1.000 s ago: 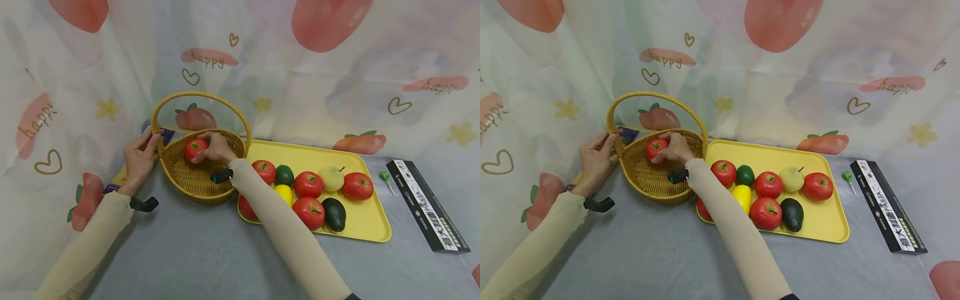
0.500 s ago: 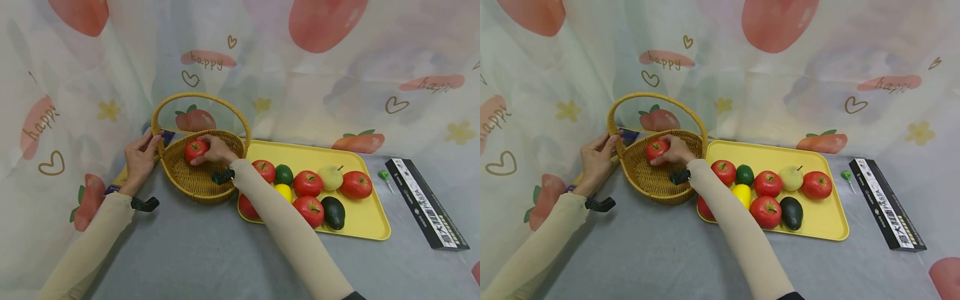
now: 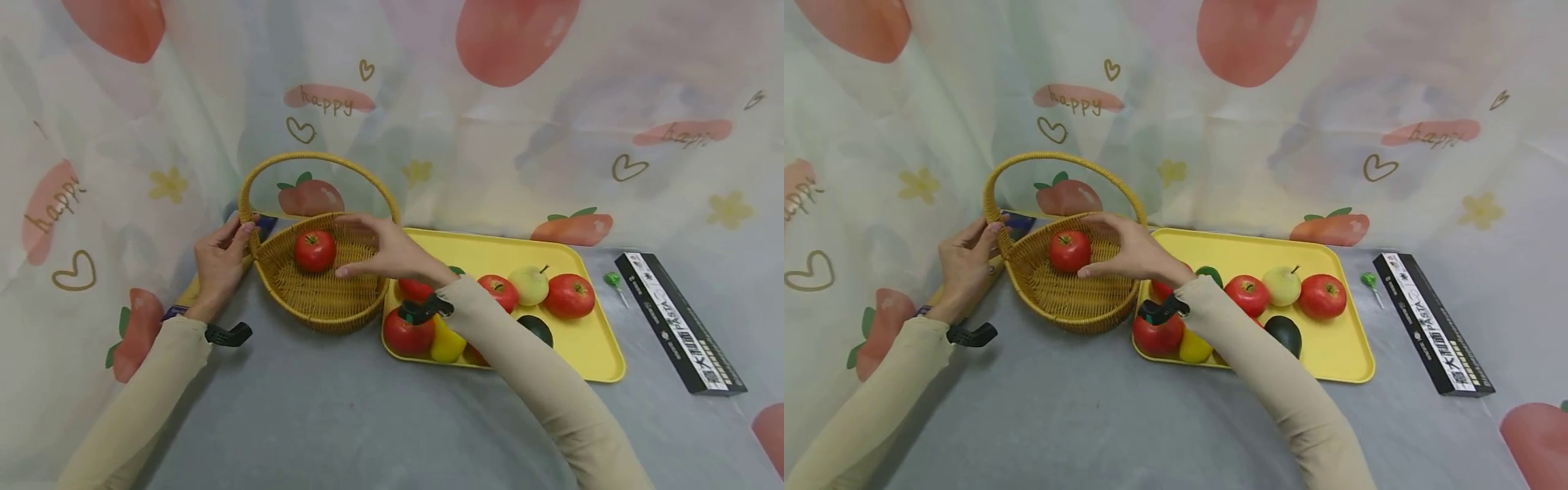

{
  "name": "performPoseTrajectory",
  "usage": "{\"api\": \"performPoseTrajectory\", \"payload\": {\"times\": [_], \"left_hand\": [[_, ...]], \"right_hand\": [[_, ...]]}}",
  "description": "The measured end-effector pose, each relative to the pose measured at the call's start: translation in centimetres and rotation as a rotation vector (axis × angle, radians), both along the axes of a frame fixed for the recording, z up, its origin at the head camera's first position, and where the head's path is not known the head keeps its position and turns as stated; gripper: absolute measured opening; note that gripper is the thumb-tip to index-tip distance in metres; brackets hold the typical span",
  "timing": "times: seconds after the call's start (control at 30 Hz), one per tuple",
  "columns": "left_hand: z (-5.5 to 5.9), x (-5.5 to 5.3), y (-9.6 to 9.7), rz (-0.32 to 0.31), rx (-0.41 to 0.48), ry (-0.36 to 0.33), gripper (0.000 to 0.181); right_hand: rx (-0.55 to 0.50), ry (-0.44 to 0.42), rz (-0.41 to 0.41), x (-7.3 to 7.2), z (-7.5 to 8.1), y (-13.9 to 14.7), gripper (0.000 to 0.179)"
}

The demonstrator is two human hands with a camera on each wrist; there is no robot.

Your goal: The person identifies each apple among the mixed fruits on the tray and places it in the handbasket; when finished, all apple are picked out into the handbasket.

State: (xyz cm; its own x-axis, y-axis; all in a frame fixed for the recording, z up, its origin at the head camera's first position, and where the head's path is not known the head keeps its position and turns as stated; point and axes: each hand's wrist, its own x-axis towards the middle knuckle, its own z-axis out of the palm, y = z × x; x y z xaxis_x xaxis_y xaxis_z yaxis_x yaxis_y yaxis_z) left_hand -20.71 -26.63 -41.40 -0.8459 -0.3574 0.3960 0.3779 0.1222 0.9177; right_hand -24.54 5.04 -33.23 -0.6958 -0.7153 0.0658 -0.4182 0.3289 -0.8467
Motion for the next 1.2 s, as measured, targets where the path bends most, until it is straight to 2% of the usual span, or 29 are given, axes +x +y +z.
{"api": "performPoseTrajectory", "payload": {"times": [0.13, 0.23, 0.33, 0.47, 0.57, 0.67, 0.93, 1.2], "left_hand": [[0.2, 0.0, 0.0, -0.014, 0.024, -0.006, 0.038], [0.2, 0.1, 0.0, -0.021, 0.031, -0.015, 0.039], [0.1, 0.2, 0.0, -0.021, 0.018, -0.02, 0.039], [0.1, 0.4, -0.1, -0.019, 0.019, -0.009, 0.038], [0.1, 0.5, 0.0, -0.032, 0.06, 0.003, 0.038], [0.2, 0.5, 0.2, -0.042, 0.083, 0.007, 0.038], [0.2, 0.6, 0.3, -0.023, 0.052, 0.0, 0.037], [0.1, 0.6, 0.2, -0.024, 0.04, 0.012, 0.036]], "right_hand": [[-0.118, -0.048, -0.02, 1.6, 1.4, 4.9, 0.068], [-0.152, -0.02, -0.104, 2.7, 1.9, 9.0, 0.062], [-0.157, 0.032, -0.211, 3.6, 1.8, 13.3, 0.062], [-0.145, 0.121, -0.336, 4.2, 0.4, 18.7, 0.073], [-0.109, 0.184, -0.401, 4.3, -0.5, 22.3, 0.083], [-0.044, 0.212, -0.456, 4.5, -1.1, 25.6, 0.088], [0.143, 0.133, -0.601, 4.8, -2.0, 32.0, 0.088], [0.212, 0.139, -0.611, 5.1, -3.6, 35.8, 0.097]]}}
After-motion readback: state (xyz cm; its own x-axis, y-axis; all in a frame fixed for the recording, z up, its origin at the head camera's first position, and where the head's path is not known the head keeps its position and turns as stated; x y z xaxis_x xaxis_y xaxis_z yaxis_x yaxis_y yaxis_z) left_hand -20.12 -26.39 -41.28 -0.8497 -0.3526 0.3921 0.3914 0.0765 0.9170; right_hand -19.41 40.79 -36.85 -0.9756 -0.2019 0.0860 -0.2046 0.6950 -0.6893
